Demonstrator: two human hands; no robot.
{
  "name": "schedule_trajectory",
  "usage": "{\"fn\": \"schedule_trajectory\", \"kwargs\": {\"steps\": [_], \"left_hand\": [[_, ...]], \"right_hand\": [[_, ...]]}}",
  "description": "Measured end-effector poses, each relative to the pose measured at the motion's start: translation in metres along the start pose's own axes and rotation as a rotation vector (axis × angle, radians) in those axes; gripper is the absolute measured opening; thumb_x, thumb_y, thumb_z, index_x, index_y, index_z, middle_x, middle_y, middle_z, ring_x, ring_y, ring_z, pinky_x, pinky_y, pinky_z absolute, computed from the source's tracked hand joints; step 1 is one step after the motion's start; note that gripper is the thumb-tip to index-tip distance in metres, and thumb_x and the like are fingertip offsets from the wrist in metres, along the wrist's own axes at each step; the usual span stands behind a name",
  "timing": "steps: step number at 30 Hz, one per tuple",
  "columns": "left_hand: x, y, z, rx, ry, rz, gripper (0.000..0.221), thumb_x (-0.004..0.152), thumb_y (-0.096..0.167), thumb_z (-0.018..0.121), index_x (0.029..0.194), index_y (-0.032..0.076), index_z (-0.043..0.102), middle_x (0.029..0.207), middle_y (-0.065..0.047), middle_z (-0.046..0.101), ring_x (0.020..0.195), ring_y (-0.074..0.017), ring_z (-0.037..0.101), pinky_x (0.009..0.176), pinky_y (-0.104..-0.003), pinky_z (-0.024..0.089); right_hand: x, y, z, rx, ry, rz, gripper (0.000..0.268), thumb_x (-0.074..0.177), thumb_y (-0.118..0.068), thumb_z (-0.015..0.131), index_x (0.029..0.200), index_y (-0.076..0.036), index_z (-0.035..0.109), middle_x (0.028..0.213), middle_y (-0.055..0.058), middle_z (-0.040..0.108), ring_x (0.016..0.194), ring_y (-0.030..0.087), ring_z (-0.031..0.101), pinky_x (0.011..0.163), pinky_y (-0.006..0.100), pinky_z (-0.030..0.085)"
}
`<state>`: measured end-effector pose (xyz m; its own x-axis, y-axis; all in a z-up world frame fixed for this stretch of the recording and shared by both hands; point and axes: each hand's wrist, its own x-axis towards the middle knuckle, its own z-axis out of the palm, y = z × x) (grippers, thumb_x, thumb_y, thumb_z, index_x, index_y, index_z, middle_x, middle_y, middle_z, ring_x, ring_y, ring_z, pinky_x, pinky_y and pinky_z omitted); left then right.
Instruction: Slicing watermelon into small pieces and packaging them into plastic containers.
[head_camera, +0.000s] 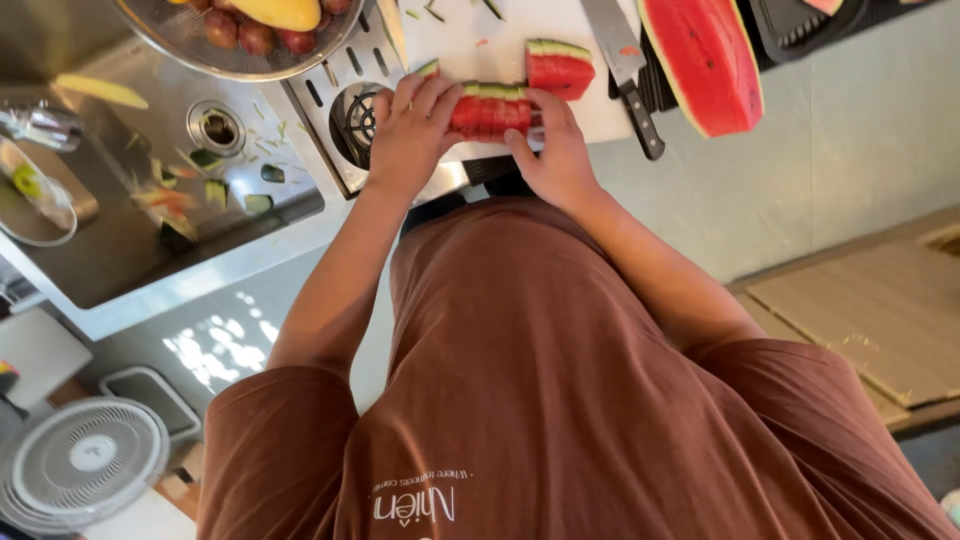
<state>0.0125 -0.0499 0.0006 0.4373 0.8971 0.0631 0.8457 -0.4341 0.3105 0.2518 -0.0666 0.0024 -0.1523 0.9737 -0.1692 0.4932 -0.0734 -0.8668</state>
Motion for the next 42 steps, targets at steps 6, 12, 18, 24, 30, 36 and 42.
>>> {"fn": "schedule_trajectory", "kwargs": {"steps": [6,12,18,24,30,36,42], "left_hand": [[0.011,-0.011,-0.005,-0.079,-0.030,0.052,0.064,0.074,0.031,0.088,0.132,0.012,0.067,0.129,0.000,0.060,0.128,-0.0253,0.048,0.105,-0.050,0.034],[0.007,-0.024,0.013,-0.121,-0.041,0.072,0.073,0.074,0.034,0.092,0.137,0.013,0.062,0.137,0.000,0.057,0.135,-0.0263,0.046,0.109,-0.050,0.031],[-0.003,-0.025,-0.031,-0.365,-0.014,-0.060,0.105,0.059,0.024,0.098,0.150,0.016,0.045,0.154,-0.013,0.041,0.141,-0.0375,0.036,0.110,-0.052,0.033],[-0.026,-0.062,0.010,-0.492,0.024,-0.123,0.089,0.082,0.015,0.091,0.157,0.017,0.042,0.158,-0.011,0.043,0.145,-0.0358,0.044,0.119,-0.046,0.040],[-0.019,-0.043,-0.005,-0.408,0.072,-0.036,0.084,0.083,0.025,0.090,0.153,0.017,0.045,0.155,-0.010,0.043,0.145,-0.0359,0.038,0.118,-0.053,0.031],[-0.016,-0.034,0.003,-0.385,-0.003,-0.072,0.082,0.083,0.025,0.088,0.153,0.019,0.045,0.158,-0.006,0.041,0.147,-0.0327,0.037,0.117,-0.053,0.031],[-0.028,-0.043,0.005,-0.442,-0.001,-0.126,0.081,0.085,0.025,0.088,0.154,0.018,0.045,0.158,-0.007,0.039,0.148,-0.0337,0.037,0.116,-0.054,0.032]], "right_hand": [[0.004,-0.002,0.009,-0.095,0.045,0.015,0.062,0.092,-0.013,0.078,0.146,-0.002,0.049,0.138,0.022,0.055,0.113,0.032,0.065,0.090,0.037,0.060],[0.000,-0.010,0.007,-0.047,0.038,0.090,0.065,0.089,-0.011,0.079,0.146,-0.005,0.049,0.136,0.018,0.056,0.103,0.027,0.068,0.087,0.036,0.060],[-0.029,0.016,0.012,0.064,0.147,0.111,0.063,0.089,-0.001,0.074,0.147,-0.004,0.048,0.130,0.014,0.062,0.104,0.022,0.068,0.086,0.035,0.060],[-0.042,0.010,0.012,-0.024,0.205,0.141,0.053,0.094,-0.001,0.072,0.143,-0.004,0.052,0.125,0.013,0.065,0.095,0.022,0.070,0.082,0.034,0.060],[-0.019,-0.025,-0.002,-0.207,0.129,-0.106,0.050,0.091,0.003,0.072,0.138,-0.006,0.058,0.121,0.016,0.063,0.096,0.028,0.069,0.081,0.037,0.059],[-0.003,-0.025,-0.005,-0.669,0.061,-0.197,0.043,0.083,-0.007,0.078,0.125,-0.011,0.070,0.111,0.008,0.064,0.106,0.033,0.063,0.088,0.044,0.052],[0.006,-0.028,-0.009,-0.853,0.073,-0.322,0.039,0.082,-0.012,0.081,0.120,-0.015,0.073,0.112,0.004,0.063,0.110,0.027,0.059,0.089,0.041,0.045]]}}
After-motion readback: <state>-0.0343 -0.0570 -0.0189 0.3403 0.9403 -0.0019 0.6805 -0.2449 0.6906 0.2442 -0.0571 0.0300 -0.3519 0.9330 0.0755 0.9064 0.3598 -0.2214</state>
